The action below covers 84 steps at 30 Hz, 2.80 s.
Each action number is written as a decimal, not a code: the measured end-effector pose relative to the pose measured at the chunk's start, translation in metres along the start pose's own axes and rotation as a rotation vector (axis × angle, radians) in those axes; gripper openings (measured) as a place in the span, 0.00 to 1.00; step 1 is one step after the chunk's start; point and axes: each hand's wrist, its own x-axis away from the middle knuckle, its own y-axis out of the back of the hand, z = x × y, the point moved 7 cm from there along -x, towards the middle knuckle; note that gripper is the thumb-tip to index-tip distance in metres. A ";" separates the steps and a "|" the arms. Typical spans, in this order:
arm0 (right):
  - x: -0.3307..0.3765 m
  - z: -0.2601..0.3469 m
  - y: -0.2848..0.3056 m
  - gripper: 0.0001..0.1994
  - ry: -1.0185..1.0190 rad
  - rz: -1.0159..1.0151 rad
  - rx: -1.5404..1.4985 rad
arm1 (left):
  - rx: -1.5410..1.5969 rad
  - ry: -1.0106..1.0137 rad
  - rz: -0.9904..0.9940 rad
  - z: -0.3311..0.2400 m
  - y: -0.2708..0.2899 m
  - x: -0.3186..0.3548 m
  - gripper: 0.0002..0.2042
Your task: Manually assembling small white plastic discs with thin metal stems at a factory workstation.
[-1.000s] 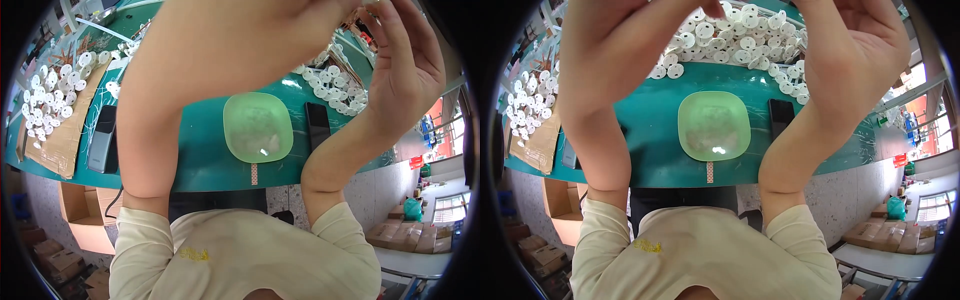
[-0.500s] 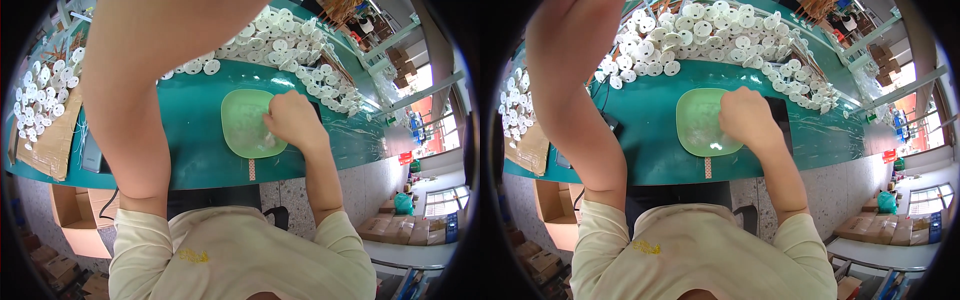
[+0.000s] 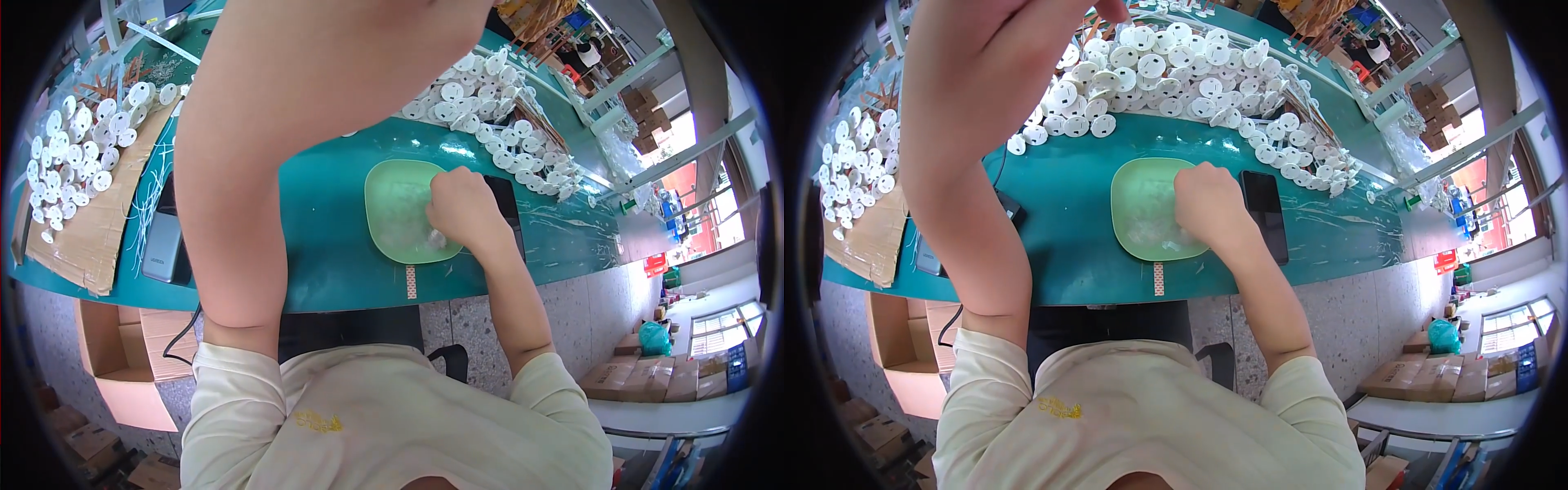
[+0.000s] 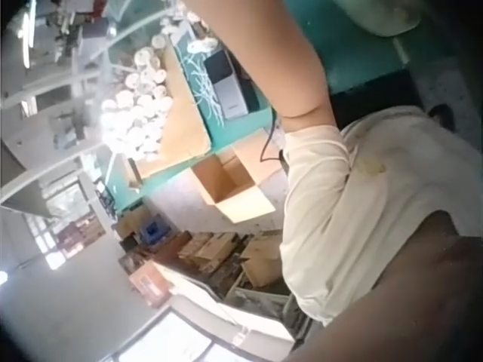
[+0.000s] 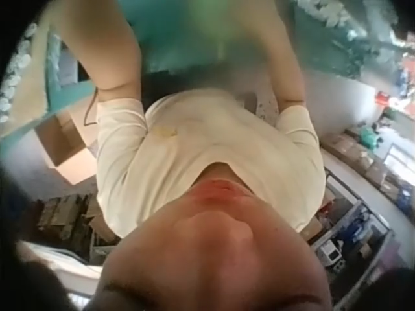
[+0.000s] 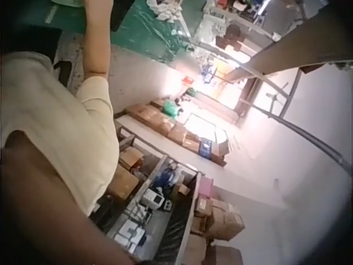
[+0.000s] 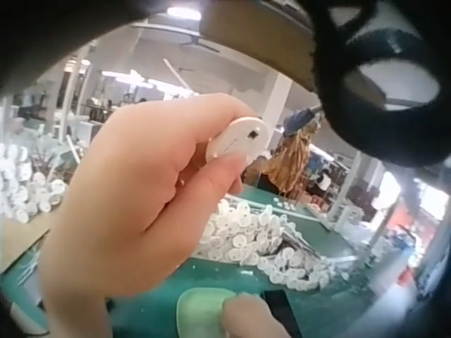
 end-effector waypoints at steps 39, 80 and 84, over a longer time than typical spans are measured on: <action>0.013 -0.016 0.041 0.03 0.147 -0.125 -1.005 | -0.065 -0.211 0.023 -0.018 -0.007 -0.016 0.15; 0.037 -0.004 0.217 0.05 0.613 -0.716 -1.146 | 0.088 -0.093 0.053 -0.037 -0.028 -0.021 0.06; 0.041 -0.012 0.219 0.03 0.567 -0.788 -1.216 | 0.058 -0.116 0.060 -0.037 -0.031 -0.021 0.06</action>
